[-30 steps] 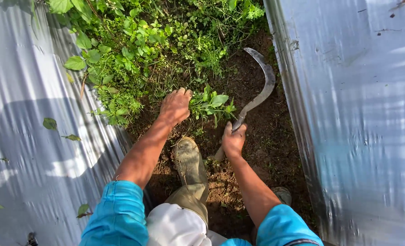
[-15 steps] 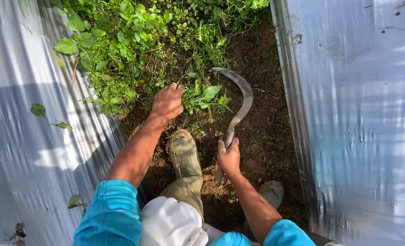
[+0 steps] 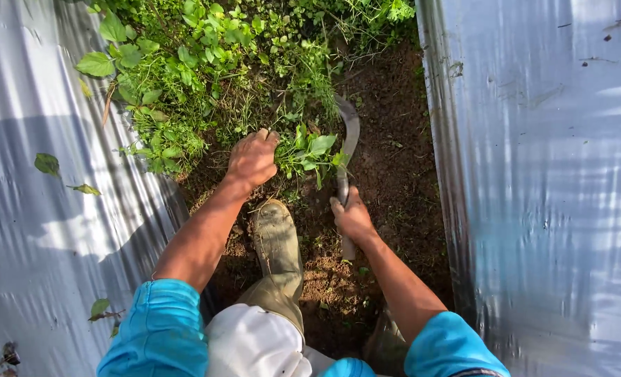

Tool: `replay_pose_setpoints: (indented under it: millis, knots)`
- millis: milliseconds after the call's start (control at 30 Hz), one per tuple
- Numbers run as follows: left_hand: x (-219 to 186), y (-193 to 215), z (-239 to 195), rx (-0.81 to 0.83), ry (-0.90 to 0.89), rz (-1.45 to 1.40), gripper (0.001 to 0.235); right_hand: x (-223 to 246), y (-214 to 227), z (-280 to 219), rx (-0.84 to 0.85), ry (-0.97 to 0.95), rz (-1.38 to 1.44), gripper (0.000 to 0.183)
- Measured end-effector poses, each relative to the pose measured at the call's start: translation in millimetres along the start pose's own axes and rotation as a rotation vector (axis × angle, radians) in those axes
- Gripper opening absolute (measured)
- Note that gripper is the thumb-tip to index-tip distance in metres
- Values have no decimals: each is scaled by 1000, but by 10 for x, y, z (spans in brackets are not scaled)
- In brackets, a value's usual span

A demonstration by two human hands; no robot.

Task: Weeding a field between plastic-covered planting beds using a sickle and hands

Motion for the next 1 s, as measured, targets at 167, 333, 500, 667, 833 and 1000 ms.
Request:
replay_pose_setpoints:
  millis: [167, 333, 500, 667, 833, 1000]
  knots:
    - [-21, 86, -83, -27, 58, -71, 45, -430, -10, -360, -133, 0, -159, 50]
    - [151, -145, 102, -59, 33, 3, 48, -249, 260, 499, -470, -7, 257, 57]
    - [-36, 110, -120, -32, 24, 12, 50, 189, -74, 511, -224, 128, 10, 38]
    - [365, -342, 160, -184, -34, 72, 65, -549, -554, -194, 210, 4, -222, 43]
    - [-514, 69, 6, -483, -475, 296, 83, -534, -691, -754, 353, -42, 425, 49]
    - [-683, 99, 333, -42, -385, 734, 74, -782, -427, -929, 157, -159, 139, 37]
Point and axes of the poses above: each hand's wrist, its own z-axis towards the middle knuckle, its own y-axis out of the back of the hand, x = y × z, the point moved 10 cm from there along z, towards the middle knuckle, and after that the axes turned 1 degree about y, right-handed, at the moved point
